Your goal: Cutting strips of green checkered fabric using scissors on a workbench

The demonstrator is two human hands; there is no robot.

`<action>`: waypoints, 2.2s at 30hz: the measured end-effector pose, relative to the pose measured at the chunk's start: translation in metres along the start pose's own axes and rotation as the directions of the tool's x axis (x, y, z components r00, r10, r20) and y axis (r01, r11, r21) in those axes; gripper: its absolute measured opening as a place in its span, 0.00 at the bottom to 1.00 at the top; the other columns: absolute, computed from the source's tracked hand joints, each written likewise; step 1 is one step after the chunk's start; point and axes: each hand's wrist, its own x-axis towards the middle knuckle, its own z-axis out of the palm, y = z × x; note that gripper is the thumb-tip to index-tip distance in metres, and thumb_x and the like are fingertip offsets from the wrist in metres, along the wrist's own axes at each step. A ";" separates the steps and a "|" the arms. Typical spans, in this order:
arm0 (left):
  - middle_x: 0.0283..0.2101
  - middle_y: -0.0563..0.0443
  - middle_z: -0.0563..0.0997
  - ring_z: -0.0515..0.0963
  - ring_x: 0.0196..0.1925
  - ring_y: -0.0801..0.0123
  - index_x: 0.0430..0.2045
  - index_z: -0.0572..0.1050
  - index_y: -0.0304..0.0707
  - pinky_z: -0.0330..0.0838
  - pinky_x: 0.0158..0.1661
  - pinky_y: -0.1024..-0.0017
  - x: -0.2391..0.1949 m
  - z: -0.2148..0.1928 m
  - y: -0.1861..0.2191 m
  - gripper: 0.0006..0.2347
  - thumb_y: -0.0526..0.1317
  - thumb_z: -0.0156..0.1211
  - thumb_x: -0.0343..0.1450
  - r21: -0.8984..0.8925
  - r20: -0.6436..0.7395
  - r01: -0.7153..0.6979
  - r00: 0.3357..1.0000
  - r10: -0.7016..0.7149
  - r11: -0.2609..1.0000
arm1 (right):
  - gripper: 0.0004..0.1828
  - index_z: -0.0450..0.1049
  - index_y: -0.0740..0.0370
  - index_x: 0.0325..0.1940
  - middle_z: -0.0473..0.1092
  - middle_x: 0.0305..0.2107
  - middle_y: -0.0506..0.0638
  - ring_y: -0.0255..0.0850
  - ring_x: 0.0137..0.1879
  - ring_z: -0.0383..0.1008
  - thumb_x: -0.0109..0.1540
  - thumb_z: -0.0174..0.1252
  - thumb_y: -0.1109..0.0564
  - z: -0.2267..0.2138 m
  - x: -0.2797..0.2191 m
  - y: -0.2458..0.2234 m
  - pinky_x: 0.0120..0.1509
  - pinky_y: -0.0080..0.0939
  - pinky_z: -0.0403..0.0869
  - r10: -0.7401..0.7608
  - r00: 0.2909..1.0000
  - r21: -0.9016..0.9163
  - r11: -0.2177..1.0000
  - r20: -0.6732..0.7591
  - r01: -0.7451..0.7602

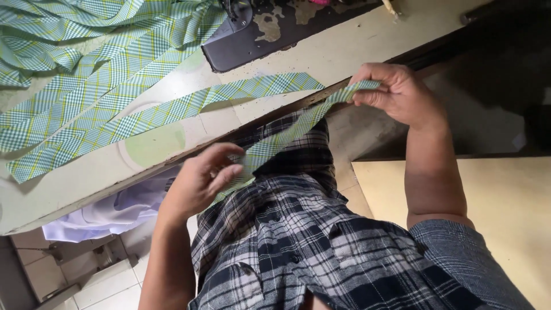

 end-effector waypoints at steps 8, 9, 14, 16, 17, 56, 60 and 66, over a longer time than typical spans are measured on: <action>0.54 0.33 0.79 0.78 0.58 0.36 0.59 0.68 0.34 0.73 0.56 0.42 0.047 0.049 0.042 0.20 0.46 0.58 0.76 0.033 0.121 -0.374 0.922 0.368 0.927 | 0.07 0.82 0.58 0.42 0.78 0.35 0.48 0.41 0.42 0.78 0.61 0.68 0.58 0.045 0.008 -0.030 0.55 0.46 0.74 -0.044 0.920 -0.193 0.973 0.389 0.128; 0.54 0.33 0.79 0.78 0.58 0.36 0.59 0.68 0.34 0.73 0.56 0.42 0.050 0.056 0.035 0.20 0.46 0.58 0.76 0.034 0.114 -0.376 0.922 0.370 0.926 | 0.07 0.82 0.58 0.42 0.78 0.35 0.48 0.41 0.42 0.78 0.61 0.68 0.58 0.048 0.008 -0.030 0.55 0.46 0.74 -0.046 0.918 -0.196 0.972 0.395 0.133; 0.32 0.46 0.84 0.87 0.37 0.58 0.41 0.75 0.37 0.80 0.42 0.63 0.060 0.088 -0.001 0.08 0.40 0.64 0.74 -0.158 -0.015 -0.293 0.956 0.294 0.943 | 0.10 0.74 0.59 0.33 0.66 0.24 0.45 0.43 0.29 0.69 0.65 0.65 0.54 0.051 0.012 -0.030 0.41 0.46 0.69 -0.051 0.935 -0.359 0.915 0.351 0.184; 0.30 0.46 0.84 0.86 0.35 0.60 0.39 0.75 0.36 0.80 0.39 0.65 0.059 0.090 -0.004 0.08 0.39 0.65 0.73 -0.195 -0.039 -0.296 0.955 0.294 0.935 | 0.15 0.68 0.60 0.30 0.61 0.22 0.45 0.46 0.28 0.67 0.66 0.64 0.54 0.048 0.015 -0.018 0.38 0.45 0.66 -0.073 0.936 -0.346 0.917 0.345 0.199; 0.28 0.46 0.83 0.86 0.32 0.63 0.38 0.75 0.35 0.81 0.37 0.67 0.058 0.091 -0.005 0.08 0.38 0.67 0.72 -0.228 -0.065 -0.301 0.954 0.294 0.926 | 0.20 0.63 0.61 0.27 0.55 0.20 0.44 0.49 0.27 0.65 0.67 0.64 0.53 0.046 0.017 -0.012 0.36 0.44 0.64 -0.097 0.936 -0.334 0.918 0.339 0.216; 0.36 0.51 0.83 0.80 0.35 0.74 0.46 0.77 0.44 0.76 0.40 0.72 0.082 0.004 -0.007 0.12 0.30 0.67 0.71 -0.074 -0.271 -0.269 0.932 0.240 0.960 | 0.32 0.78 0.57 0.50 0.72 0.47 0.50 0.47 0.56 0.69 0.68 0.48 0.28 0.114 0.084 0.015 0.64 0.53 0.65 -0.605 0.694 -0.712 0.281 0.389 0.643; 0.33 0.40 0.83 0.84 0.30 0.53 0.52 0.69 0.43 0.76 0.34 0.59 0.094 -0.002 -0.021 0.17 0.31 0.66 0.70 0.214 -0.214 -0.110 0.964 0.156 0.971 | 0.34 0.75 0.59 0.59 0.71 0.50 0.52 0.48 0.58 0.68 0.67 0.51 0.29 0.115 0.081 0.030 0.66 0.55 0.62 -0.618 0.703 -0.707 0.317 0.352 0.633; 0.30 0.41 0.83 0.85 0.28 0.49 0.45 0.68 0.39 0.77 0.32 0.57 0.101 -0.010 -0.025 0.13 0.30 0.65 0.71 0.413 -0.210 -0.037 0.968 0.135 0.910 | 0.34 0.75 0.56 0.64 0.72 0.56 0.50 0.47 0.60 0.67 0.66 0.55 0.30 0.114 0.079 0.020 0.67 0.55 0.59 -0.612 0.716 -0.667 0.383 0.335 0.639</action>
